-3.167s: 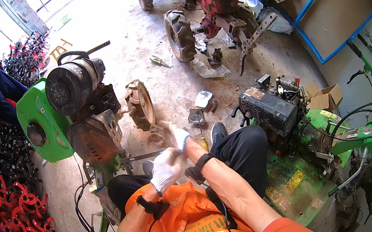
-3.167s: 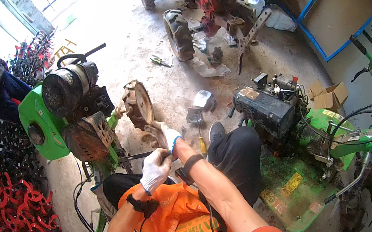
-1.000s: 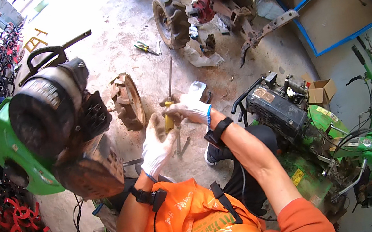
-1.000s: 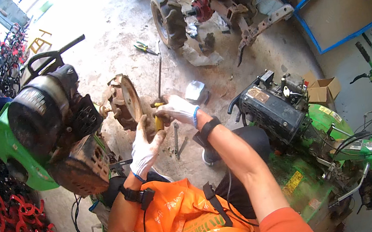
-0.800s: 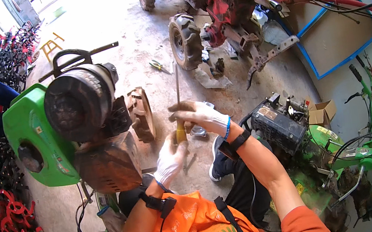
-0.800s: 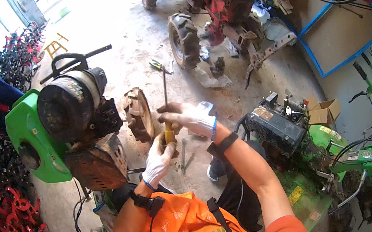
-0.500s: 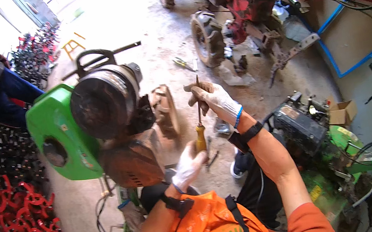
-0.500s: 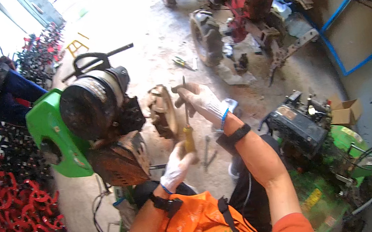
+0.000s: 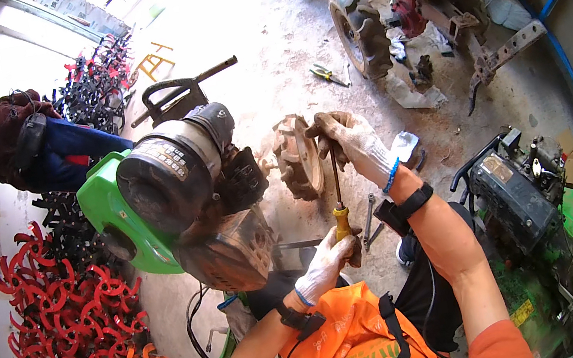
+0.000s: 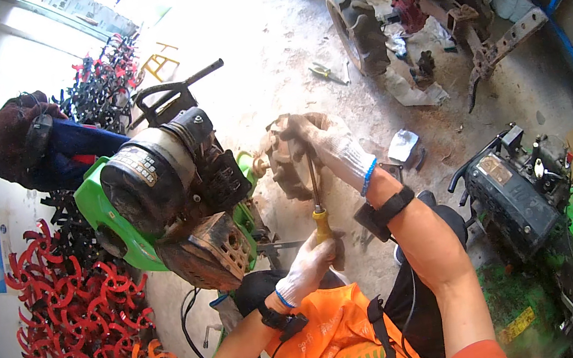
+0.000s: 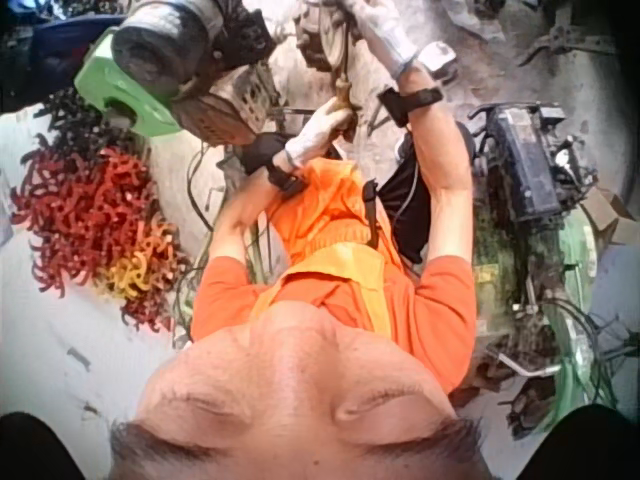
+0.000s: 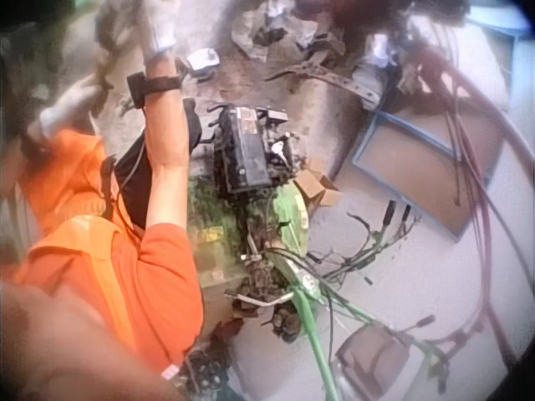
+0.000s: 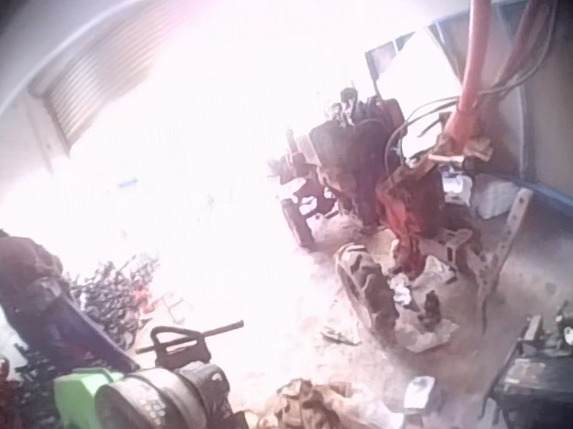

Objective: The person puts on gloves and uses a screwdriver and wrench to remove bolts and parts from a small green engine. They work on the engine while sitting on the floor, removing components and placing them aside.

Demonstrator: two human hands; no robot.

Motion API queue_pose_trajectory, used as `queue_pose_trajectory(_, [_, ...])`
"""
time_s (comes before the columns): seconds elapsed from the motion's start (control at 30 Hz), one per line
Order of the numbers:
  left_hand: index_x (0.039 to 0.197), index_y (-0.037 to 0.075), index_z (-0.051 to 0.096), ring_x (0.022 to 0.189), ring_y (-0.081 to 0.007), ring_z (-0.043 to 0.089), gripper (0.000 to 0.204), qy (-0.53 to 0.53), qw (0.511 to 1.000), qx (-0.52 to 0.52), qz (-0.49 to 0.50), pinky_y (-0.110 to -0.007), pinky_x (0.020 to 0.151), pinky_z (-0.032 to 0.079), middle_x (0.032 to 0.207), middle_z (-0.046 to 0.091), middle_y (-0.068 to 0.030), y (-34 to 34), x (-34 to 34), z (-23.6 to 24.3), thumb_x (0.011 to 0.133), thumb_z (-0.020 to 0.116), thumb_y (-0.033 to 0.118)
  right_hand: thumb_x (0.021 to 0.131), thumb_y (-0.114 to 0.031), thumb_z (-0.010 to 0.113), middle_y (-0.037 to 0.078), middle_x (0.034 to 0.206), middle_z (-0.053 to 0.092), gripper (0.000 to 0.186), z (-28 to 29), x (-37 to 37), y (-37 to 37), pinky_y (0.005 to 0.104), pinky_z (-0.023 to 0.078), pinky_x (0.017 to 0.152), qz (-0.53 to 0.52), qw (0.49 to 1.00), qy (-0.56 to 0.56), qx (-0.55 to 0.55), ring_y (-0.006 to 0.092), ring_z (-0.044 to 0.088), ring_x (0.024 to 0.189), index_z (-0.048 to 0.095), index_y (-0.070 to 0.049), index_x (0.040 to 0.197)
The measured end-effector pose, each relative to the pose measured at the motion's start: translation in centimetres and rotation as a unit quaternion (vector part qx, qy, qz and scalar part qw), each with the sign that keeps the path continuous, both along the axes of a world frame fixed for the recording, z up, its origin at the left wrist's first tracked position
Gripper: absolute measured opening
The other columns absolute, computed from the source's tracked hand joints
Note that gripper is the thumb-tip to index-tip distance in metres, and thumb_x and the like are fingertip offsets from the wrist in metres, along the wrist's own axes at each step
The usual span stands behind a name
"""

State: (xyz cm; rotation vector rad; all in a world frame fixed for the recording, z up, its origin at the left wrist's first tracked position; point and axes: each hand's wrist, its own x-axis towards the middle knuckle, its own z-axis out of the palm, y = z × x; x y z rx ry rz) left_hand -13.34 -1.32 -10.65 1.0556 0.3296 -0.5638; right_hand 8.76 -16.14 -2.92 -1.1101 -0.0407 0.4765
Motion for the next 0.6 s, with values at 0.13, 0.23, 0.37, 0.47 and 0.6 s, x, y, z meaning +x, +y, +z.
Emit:
queue_pose_trajectory(0.13, [0.136,0.0,0.057,0.08,-0.016,0.061,0.038,-0.029,0.998,0.053,0.035,-0.032,0.074,0.053,0.097,0.062,-0.005,-1.3,-0.4,2.1,0.115,0.064,0.03,0.117,-0.039,0.06,0.004,0.085,0.077,0.043,0.4,-0.9,0.1,0.0233,0.043,0.049,0.118,0.99,0.021,0.078,0.0075,0.061,0.058,0.074,0.0,0.129])
queue_pose_trajectory(0.23, [0.138,-0.002,0.053,0.084,-0.0175,0.061,0.04,-0.001,0.99,0.093,0.104,-0.036,0.077,0.056,0.1,0.061,-0.0066,-1.8,-0.3,3.4,0.115,0.064,0.029,0.114,-0.039,0.062,0.01,0.104,0.081,0.048,0.3,-2.2,1.3,0.0302,0.059,0.071,0.232,0.968,-0.048,-0.085,0.0151,0.074,0.082,0.067,-0.001,0.144])
queue_pose_trajectory(0.37, [0.141,-0.002,0.049,0.088,-0.0222,0.069,0.046,-0.007,0.988,0.072,0.137,-0.039,0.082,0.06,0.106,0.063,-0.0088,-1.6,-0.2,4.1,0.115,0.065,0.032,0.111,-0.035,0.066,0.018,0.114,0.079,0.046,-0.9,-3.6,3.1,0.0381,0.057,0.097,0.245,0.952,-0.162,-0.086,0.026,0.074,0.105,0.071,0.004,0.136])
queue_pose_trajectory(0.47, [0.142,-0.002,0.05,0.091,-0.0238,0.072,0.049,-0.01,0.989,0.076,0.123,-0.04,0.085,0.061,0.106,0.063,-0.0091,-1.2,-0.3,3.9,0.114,0.067,0.033,0.112,-0.035,0.065,0.014,0.109,0.079,0.045,-1.9,-3.6,3.4,0.0356,0.059,0.086,0.265,0.956,-0.104,-0.066,0.0207,0.073,0.095,0.072,0.003,0.135])
queue_pose_trajectory(0.6, [0.146,0.0,0.052,0.093,-0.0205,0.073,0.053,0.033,0.977,0.189,0.098,-0.039,0.085,0.063,0.112,0.069,-0.0099,-0.8,0.6,2.1,0.114,0.067,0.04,0.113,-0.037,0.066,0.007,0.096,0.077,0.043,-2.7,-2.9,2.6,0.0281,0.055,0.072,0.195,0.975,-0.056,-0.09,0.0093,0.068,0.082,0.074,0.001,0.131])
